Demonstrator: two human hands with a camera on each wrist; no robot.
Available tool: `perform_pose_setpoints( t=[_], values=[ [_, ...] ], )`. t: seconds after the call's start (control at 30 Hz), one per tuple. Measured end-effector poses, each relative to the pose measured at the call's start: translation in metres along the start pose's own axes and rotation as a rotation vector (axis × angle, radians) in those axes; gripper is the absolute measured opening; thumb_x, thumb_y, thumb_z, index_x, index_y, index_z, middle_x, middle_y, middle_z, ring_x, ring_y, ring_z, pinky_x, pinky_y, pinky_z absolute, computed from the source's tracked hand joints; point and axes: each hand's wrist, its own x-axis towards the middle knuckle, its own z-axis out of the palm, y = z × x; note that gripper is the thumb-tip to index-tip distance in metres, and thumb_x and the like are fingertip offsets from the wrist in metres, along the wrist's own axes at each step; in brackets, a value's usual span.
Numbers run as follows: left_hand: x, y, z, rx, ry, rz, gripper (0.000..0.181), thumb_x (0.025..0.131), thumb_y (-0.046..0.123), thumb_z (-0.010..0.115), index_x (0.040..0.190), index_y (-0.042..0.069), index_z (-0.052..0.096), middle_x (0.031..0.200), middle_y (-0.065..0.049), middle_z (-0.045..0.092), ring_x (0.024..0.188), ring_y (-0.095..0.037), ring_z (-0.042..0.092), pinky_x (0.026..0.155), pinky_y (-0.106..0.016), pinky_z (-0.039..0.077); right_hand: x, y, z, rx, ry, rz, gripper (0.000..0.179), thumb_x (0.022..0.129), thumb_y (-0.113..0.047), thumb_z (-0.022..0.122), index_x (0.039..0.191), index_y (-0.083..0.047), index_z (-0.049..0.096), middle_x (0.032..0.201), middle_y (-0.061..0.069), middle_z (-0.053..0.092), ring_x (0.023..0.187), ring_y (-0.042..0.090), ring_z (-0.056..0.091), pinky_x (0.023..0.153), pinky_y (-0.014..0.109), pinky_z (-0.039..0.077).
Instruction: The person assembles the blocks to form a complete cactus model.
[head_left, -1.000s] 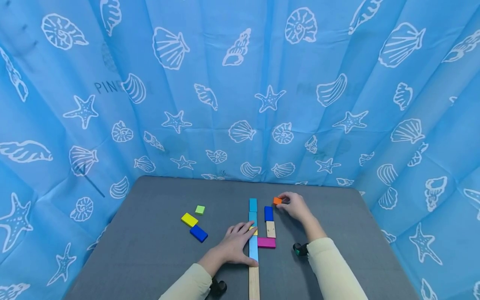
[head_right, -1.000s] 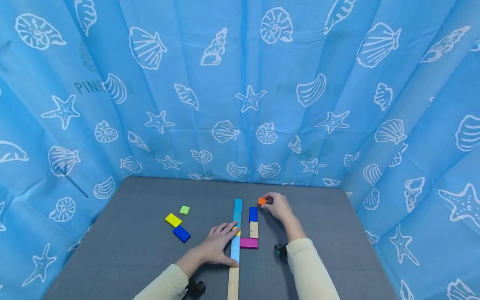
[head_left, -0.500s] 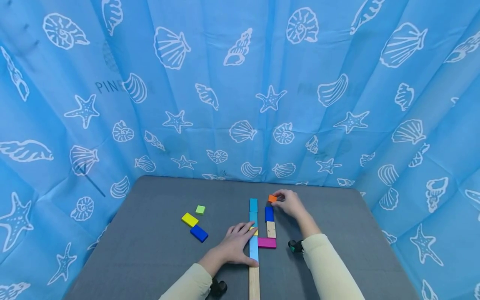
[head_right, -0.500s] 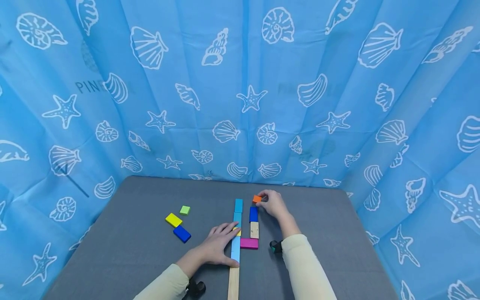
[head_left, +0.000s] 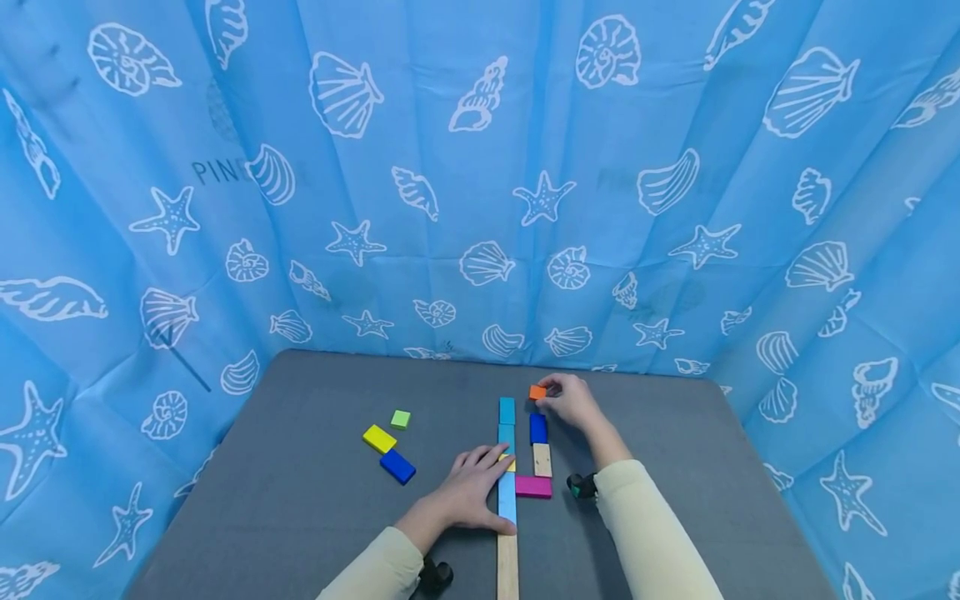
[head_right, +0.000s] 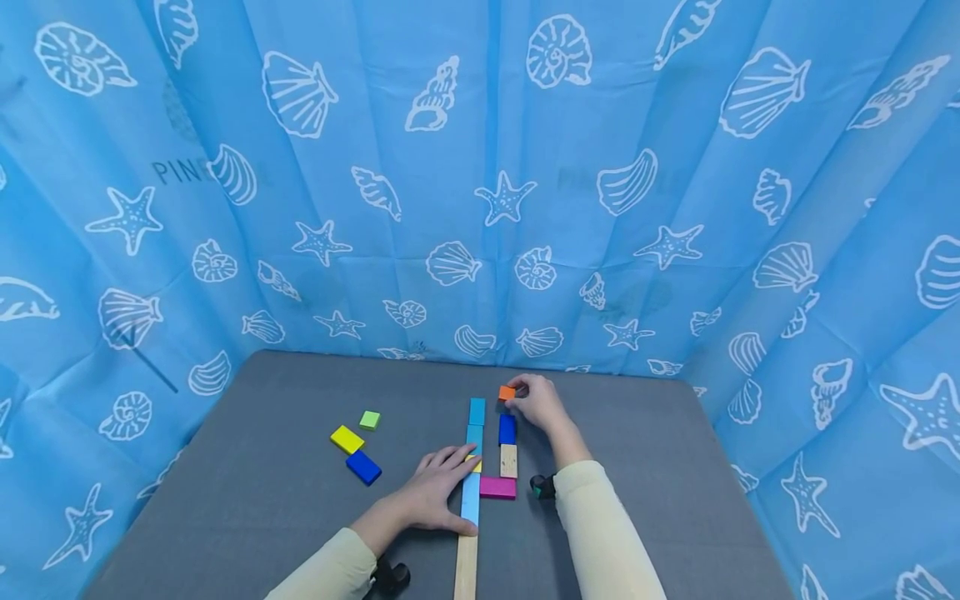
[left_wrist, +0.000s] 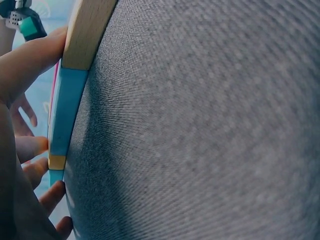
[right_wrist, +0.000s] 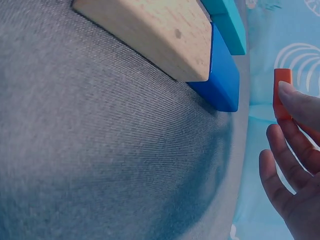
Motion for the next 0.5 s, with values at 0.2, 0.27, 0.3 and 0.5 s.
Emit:
perform_pose_setpoints(
  t=[0.2, 0.27, 0.3, 0.5],
  values=[
    [0.0, -0.001, 0.0, -0.005, 0.008, 0.004, 0.112, 0.071, 0.084, 0.066, 0.161, 0.029, 0.027, 0.169, 0.006, 0.016, 0.151, -0.027, 0.022, 0.12, -0.06, 0.019, 0.004, -0.002, 0.002, 0.019, -0.012, 0.002, 0.028, 0.09, -0.016, 0.077, 0.117, -0.008, 0.072, 0.112, 0.011, 0.071, 0.103, 0.028, 0.065, 0.087, 0.047, 0.056],
    [0.001, -0.001, 0.001, -0.008, 0.01, 0.006, 0.112, 0.071, 0.084, 0.066, 0.161, 0.029, 0.027, 0.17, 0.006, 0.016, 0.151, -0.028, 0.022, 0.119, -0.06, 0.019, 0.006, -0.003, 0.003, 0.026, -0.013, 0.009, 0.028, 0.09, -0.017, 0.077, 0.117, -0.009, 0.072, 0.113, 0.011, 0.071, 0.103, 0.028, 0.065, 0.087, 0.046, 0.056],
    [0.001, -0.001, 0.0, -0.008, 0.011, 0.008, 0.112, 0.071, 0.084, 0.066, 0.161, 0.029, 0.027, 0.17, 0.006, 0.016, 0.151, -0.028, 0.022, 0.119, -0.06, 0.02, 0.007, -0.003, 0.004, 0.028, -0.015, 0.011, 0.029, 0.091, -0.017, 0.077, 0.118, -0.009, 0.072, 0.113, 0.011, 0.071, 0.103, 0.027, 0.065, 0.087, 0.046, 0.056],
    [-0.001, 0.001, -0.001, -0.006, 0.008, 0.007, 0.111, 0.072, 0.083, 0.066, 0.161, 0.029, 0.027, 0.17, 0.005, 0.015, 0.151, -0.028, 0.022, 0.12, -0.06, 0.019, 0.013, -0.003, 0.007, 0.059, -0.024, 0.029, 0.029, 0.092, -0.017, 0.076, 0.119, -0.009, 0.071, 0.115, 0.012, 0.07, 0.104, 0.028, 0.066, 0.087, 0.046, 0.056]
  ],
)
